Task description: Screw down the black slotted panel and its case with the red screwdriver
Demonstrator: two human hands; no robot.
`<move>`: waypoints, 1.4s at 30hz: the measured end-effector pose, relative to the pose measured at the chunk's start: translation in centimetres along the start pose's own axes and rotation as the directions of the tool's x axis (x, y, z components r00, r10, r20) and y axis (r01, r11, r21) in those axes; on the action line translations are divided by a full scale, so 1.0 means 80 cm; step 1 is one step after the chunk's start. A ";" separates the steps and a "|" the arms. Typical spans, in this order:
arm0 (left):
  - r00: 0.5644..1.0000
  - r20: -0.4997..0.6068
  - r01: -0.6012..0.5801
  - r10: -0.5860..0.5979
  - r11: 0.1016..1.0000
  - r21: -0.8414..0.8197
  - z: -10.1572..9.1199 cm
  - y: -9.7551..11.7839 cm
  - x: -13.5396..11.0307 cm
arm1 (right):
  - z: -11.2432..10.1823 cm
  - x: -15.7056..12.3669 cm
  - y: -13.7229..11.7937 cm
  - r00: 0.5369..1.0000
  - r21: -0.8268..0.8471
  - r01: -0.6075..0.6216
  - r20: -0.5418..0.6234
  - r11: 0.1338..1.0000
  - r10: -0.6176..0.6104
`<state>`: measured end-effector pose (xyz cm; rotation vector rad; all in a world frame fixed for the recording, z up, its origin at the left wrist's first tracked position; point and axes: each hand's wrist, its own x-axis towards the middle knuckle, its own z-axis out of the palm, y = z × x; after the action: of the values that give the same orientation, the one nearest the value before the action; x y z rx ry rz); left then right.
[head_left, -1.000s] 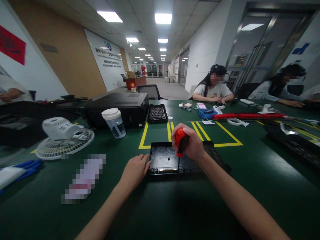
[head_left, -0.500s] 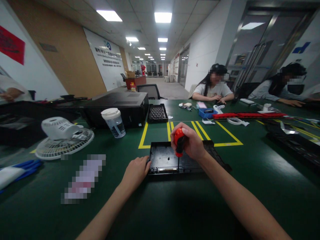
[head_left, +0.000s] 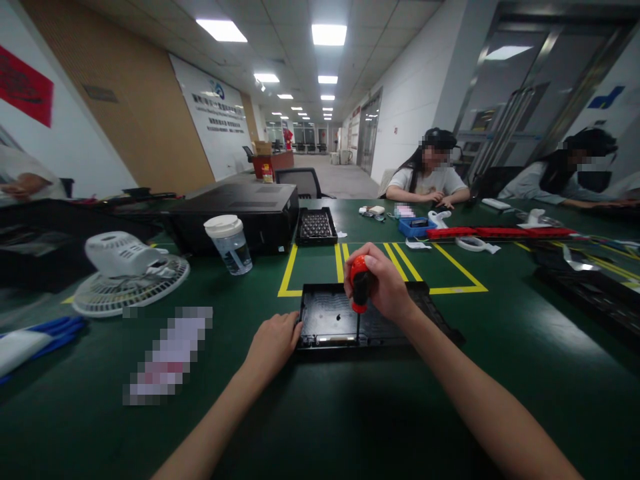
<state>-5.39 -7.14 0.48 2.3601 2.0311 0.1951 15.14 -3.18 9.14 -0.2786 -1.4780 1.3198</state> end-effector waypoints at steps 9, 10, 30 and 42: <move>1.000 -0.020 -0.020 0.020 1.000 0.008 0.009 -0.005 0.002 | 0.011 -0.004 -0.003 0.999 -0.142 0.048 -0.010 0.989 -0.050; 1.000 -0.016 -0.015 0.016 1.000 0.008 0.009 -0.005 0.002 | 0.012 -0.004 -0.003 0.999 -0.152 0.051 -0.008 0.987 -0.053; 1.000 -0.015 -0.007 0.007 1.000 0.007 0.007 -0.004 0.002 | 0.014 -0.003 -0.004 0.976 -0.209 0.083 -0.182 0.974 -0.122; 1.000 -0.007 -0.009 0.009 1.000 0.007 0.006 -0.003 0.001 | 0.015 -0.004 -0.010 0.937 -0.267 0.109 -0.295 0.957 -0.189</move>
<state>-5.57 -6.99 0.00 2.3765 2.0278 0.1967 14.65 -4.34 9.85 -0.5066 -1.3557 0.9173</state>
